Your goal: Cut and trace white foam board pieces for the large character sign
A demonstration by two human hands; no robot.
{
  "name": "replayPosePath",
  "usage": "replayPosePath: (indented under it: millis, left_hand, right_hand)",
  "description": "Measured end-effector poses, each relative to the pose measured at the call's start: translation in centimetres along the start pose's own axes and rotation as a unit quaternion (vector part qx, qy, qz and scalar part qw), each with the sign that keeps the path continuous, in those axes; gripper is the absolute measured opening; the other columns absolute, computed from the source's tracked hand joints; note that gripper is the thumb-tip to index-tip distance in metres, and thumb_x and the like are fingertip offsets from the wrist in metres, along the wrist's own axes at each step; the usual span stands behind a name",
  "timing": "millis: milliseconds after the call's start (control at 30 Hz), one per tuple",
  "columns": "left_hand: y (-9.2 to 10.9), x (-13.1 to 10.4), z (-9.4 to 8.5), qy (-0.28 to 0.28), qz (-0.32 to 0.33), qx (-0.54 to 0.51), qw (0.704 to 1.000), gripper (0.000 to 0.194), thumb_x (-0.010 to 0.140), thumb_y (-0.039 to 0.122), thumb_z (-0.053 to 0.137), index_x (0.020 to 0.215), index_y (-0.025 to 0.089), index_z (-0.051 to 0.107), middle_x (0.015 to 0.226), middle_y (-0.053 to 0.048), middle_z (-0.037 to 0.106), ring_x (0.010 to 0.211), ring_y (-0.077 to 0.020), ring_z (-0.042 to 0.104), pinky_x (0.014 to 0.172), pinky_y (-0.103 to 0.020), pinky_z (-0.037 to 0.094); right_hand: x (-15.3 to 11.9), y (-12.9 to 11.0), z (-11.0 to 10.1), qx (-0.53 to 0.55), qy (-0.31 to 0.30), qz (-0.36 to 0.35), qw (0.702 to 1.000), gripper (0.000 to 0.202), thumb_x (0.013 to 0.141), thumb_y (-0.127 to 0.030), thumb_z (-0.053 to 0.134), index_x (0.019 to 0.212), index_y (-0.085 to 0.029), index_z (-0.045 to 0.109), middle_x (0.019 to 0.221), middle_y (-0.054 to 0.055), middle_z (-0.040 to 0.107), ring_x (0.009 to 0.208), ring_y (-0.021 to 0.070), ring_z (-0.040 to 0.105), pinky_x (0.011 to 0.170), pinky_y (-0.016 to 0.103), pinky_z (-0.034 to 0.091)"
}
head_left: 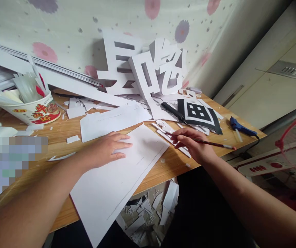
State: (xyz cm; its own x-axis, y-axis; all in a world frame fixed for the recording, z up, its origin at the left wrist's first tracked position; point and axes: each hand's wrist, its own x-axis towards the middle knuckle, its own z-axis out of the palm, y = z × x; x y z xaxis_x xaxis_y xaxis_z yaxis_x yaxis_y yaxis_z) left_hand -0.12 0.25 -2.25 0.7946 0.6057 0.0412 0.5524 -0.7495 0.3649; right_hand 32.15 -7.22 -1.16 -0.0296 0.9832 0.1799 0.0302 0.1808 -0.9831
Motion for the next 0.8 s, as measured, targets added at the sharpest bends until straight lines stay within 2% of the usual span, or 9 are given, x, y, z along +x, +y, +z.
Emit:
replayPosePath:
  millis: [100,233,367,500,633,800]
  left_hand:
    - [0.1,-0.2,0.1,0.000,0.002,0.004,1.000,0.036,0.093,0.032,0.054,0.127,0.039,0.062,0.146,0.000,0.049,0.133,-0.0262,0.042,0.110,-0.047,0.035]
    - [-0.1,-0.3,0.3,-0.005,-0.006,0.010,1.000,0.036,0.094,0.031,0.052,0.126,0.047,0.060,0.148,0.005,0.046,0.137,-0.0256,0.038,0.111,-0.046,0.035]
    - [-0.1,-0.4,0.4,0.003,-0.003,0.019,1.000,0.036,0.094,0.033,0.053,0.126,0.047,0.061,0.148,0.005,0.046,0.137,-0.0270,0.038,0.111,-0.047,0.036]
    - [0.4,-0.4,0.2,0.016,-0.010,0.017,1.000,0.036,0.093,0.028,0.053,0.123,0.046,0.063,0.146,0.007,0.049,0.134,-0.0284,0.040,0.109,-0.048,0.037]
    - [0.7,-0.4,0.2,0.024,-0.008,0.015,1.000,0.036,0.093,0.026,0.054,0.122,0.045,0.064,0.144,0.006,0.050,0.132,-0.0293,0.042,0.108,-0.048,0.039]
    - [-0.1,-0.3,0.7,0.031,0.006,0.019,0.999,0.035,0.094,0.031,0.052,0.124,0.046,0.063,0.145,0.005,0.049,0.132,-0.0287,0.041,0.107,-0.047,0.039]
  right_hand:
    - [2.7,0.7,-0.1,0.003,-0.034,0.010,0.999,0.019,0.074,-0.027,0.074,0.067,-0.017,0.060,0.056,-0.003,0.061,0.051,0.0095,0.055,0.052,0.022,0.047]
    - [4.2,2.2,0.7,0.000,-0.023,-0.005,1.000,0.018,0.068,-0.017,0.071,0.063,-0.018,0.054,0.053,-0.006,0.056,0.051,0.0083,0.052,0.054,0.022,0.045]
    - [4.6,3.1,1.0,-0.006,-0.024,0.008,1.000,0.017,0.066,-0.016,0.066,0.060,-0.019,0.051,0.051,-0.008,0.051,0.045,0.0075,0.044,0.050,0.022,0.042]
    - [5.0,3.5,1.0,-0.012,-0.026,0.019,0.999,0.017,0.065,-0.017,0.066,0.060,-0.020,0.050,0.049,-0.007,0.051,0.044,0.0078,0.043,0.046,0.021,0.037]
    - [5.1,3.3,1.1,-0.049,-0.018,0.028,0.998,0.016,0.064,-0.019,0.065,0.059,-0.020,0.050,0.048,-0.007,0.052,0.043,0.0083,0.042,0.043,0.021,0.033]
    - [5.1,2.9,1.3,-0.078,-0.012,0.036,0.996,0.015,0.063,-0.020,0.062,0.057,-0.021,0.048,0.048,-0.007,0.052,0.042,0.0086,0.043,0.042,0.022,0.033]
